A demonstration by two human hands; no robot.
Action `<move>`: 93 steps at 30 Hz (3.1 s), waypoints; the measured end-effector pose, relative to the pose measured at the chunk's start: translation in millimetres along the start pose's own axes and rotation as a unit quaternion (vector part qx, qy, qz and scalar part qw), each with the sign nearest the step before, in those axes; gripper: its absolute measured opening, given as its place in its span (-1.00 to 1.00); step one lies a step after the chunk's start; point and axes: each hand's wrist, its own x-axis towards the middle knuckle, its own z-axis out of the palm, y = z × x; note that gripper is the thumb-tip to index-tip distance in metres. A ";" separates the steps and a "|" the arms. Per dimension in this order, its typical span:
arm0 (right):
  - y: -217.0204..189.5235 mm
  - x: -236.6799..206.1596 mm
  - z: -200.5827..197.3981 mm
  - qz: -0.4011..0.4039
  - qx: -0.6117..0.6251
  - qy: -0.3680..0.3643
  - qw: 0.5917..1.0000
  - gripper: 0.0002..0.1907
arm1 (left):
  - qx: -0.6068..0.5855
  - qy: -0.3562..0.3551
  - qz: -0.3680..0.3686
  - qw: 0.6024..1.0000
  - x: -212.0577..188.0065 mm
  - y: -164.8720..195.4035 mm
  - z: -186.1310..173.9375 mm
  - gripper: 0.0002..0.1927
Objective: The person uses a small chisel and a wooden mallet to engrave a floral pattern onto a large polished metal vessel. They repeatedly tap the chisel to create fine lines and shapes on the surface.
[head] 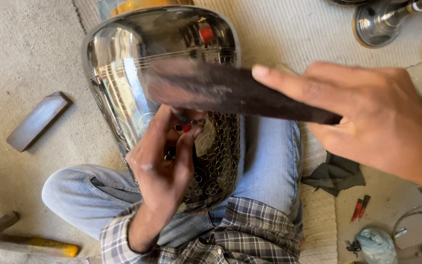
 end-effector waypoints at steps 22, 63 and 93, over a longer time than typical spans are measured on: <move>-1.8 -9.7 -6.8 -0.014 -0.015 0.097 0.995 -0.10 | -0.128 -0.051 0.005 0.990 4.1 -13.8 1.6 -0.60; -30.6 -91.2 131.0 0.184 0.373 0.245 0.876 -0.09 | 0.016 -0.381 0.123 0.916 53.2 -5.5 -16.5 -0.54; -5.3 0.0 -23.7 -0.156 -0.221 -0.121 0.955 -0.07 | -0.166 0.039 0.006 0.985 -20.4 -13.1 2.9 -0.58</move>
